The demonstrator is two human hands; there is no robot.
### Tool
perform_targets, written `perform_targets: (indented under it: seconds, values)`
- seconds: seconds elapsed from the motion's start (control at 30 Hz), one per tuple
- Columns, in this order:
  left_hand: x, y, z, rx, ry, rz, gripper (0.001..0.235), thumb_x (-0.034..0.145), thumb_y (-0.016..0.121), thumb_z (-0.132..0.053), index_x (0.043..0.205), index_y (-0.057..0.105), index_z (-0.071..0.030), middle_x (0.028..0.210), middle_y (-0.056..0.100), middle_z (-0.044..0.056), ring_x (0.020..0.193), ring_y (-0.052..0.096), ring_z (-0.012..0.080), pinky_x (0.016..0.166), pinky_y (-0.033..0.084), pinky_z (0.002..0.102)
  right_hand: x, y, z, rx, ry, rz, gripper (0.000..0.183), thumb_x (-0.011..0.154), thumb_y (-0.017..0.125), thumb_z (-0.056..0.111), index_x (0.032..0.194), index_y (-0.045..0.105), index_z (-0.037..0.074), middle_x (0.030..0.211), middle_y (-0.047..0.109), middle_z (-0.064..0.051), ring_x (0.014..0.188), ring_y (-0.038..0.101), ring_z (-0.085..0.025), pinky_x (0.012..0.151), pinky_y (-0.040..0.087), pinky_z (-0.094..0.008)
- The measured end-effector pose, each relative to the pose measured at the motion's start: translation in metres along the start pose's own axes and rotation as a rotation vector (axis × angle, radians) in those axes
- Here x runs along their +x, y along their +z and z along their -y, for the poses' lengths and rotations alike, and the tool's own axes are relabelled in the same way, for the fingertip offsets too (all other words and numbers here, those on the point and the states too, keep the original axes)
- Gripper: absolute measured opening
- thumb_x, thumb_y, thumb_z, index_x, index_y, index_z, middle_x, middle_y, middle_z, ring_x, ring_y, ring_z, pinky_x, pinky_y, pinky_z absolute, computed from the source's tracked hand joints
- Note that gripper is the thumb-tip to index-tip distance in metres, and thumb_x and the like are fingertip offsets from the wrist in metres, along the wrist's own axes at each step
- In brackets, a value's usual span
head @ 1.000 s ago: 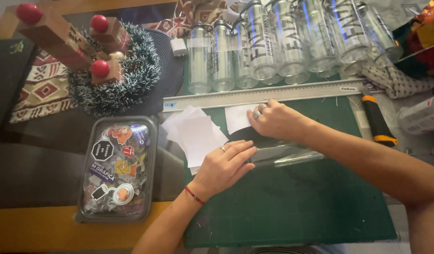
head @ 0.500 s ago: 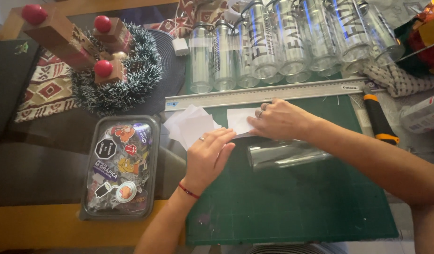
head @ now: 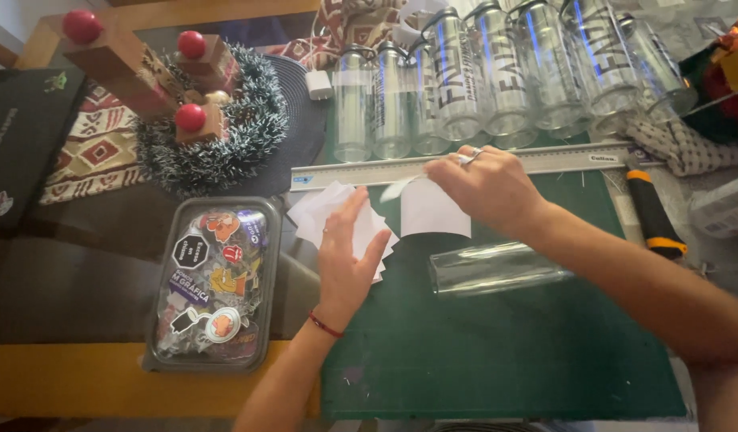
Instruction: The person applies a pre-cut sticker to a clear plastic water bottle. They peel the sticker from its backing, position it on the bottle, and smooth it down with their fingers. The process is repeated for a second bottle.
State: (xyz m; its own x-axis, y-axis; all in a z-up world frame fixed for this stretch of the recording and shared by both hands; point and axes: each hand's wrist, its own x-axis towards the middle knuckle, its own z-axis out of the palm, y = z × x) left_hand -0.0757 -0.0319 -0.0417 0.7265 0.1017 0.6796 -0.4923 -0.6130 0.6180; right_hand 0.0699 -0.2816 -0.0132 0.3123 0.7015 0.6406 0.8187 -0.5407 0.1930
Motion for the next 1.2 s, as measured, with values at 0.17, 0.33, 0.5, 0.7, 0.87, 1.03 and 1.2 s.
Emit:
perform_targets:
  seconds: [0.17, 0.33, 0.5, 0.7, 0.87, 1.03, 1.2]
  values:
    - [-0.001, -0.001, -0.004, -0.429, -0.387, 0.1, 0.043, 0.106, 0.072, -0.02, 0.145, 0.065, -0.002, 0.137, 0.072, 0.02, 0.128, 0.066, 0.0284, 0.106, 0.06, 0.046, 0.02, -0.021, 0.038, 0.243, 0.183, 0.182, 0.009, 0.11, 0.064, 0.024, 0.109, 0.068, 0.016, 0.068, 0.066, -0.006, 0.068, 0.073, -0.033, 0.063, 0.058, -0.044]
    - [-0.015, 0.016, 0.015, -0.738, -0.627, 0.04, 0.027, 0.111, 0.061, -0.011, 0.13, 0.078, 0.0, 0.113, 0.082, 0.017, 0.1, 0.077, 0.0196, 0.086, 0.071, 0.043, 0.036, -0.021, 0.06, -0.109, 0.052, 0.013, 0.013, 0.11, 0.064, 0.031, 0.103, 0.062, 0.02, 0.082, 0.062, 0.002, 0.078, 0.07, -0.023, 0.068, 0.054, -0.038]
    - [-0.007, 0.016, 0.007, -0.844, -0.738, 0.016, 0.028, 0.112, 0.062, -0.019, 0.124, 0.078, 0.0, 0.101, 0.082, 0.013, 0.092, 0.08, 0.0192, 0.082, 0.071, 0.044, 0.038, -0.024, 0.095, -0.149, -0.125, -0.109, 0.007, 0.105, 0.06, 0.019, 0.105, 0.066, 0.021, 0.096, 0.058, -0.001, 0.089, 0.062, -0.025, 0.085, 0.047, -0.042]
    - [-0.011, 0.008, 0.014, -1.044, -0.726, 0.041, 0.055, 0.115, 0.047, -0.037, 0.153, 0.06, 0.0, 0.128, 0.078, 0.018, 0.115, 0.076, 0.0266, 0.096, 0.066, 0.049, 0.045, -0.027, 0.097, -0.092, 0.036, -0.068, 0.025, 0.104, 0.066, 0.041, 0.118, 0.07, 0.02, 0.091, 0.062, -0.001, 0.087, 0.064, -0.023, 0.081, 0.047, -0.041]
    - [-0.012, 0.01, 0.012, -1.144, -0.642, 0.19, 0.066, 0.117, 0.036, -0.045, 0.168, 0.04, -0.004, 0.146, 0.068, 0.018, 0.136, 0.064, 0.0275, 0.114, 0.053, 0.051, 0.04, -0.027, 0.092, -0.007, 0.131, -0.018, 0.035, 0.105, 0.067, 0.048, 0.123, 0.072, 0.018, 0.093, 0.067, -0.003, 0.09, 0.068, -0.025, 0.081, 0.047, -0.041]
    - [-0.006, 0.008, -0.003, -1.138, -0.572, 0.301, 0.074, 0.117, 0.027, -0.052, 0.175, 0.025, -0.007, 0.157, 0.06, 0.015, 0.146, 0.054, 0.024, 0.12, 0.046, 0.053, 0.04, -0.022, 0.094, 0.071, 0.156, -0.046, 0.033, 0.105, 0.068, 0.047, 0.123, 0.072, 0.019, 0.099, 0.068, -0.001, 0.093, 0.07, -0.023, 0.079, 0.05, -0.038]
    - [0.01, -0.001, -0.027, -1.087, -0.507, 0.33, 0.077, 0.117, 0.023, -0.054, 0.175, 0.02, -0.004, 0.167, 0.049, 0.017, 0.155, 0.044, 0.0282, 0.122, 0.042, 0.058, 0.039, -0.02, 0.094, 0.237, 0.183, -0.093, 0.028, 0.107, 0.069, 0.041, 0.124, 0.075, 0.02, 0.104, 0.068, -0.001, 0.097, 0.071, -0.023, 0.077, 0.053, -0.036]
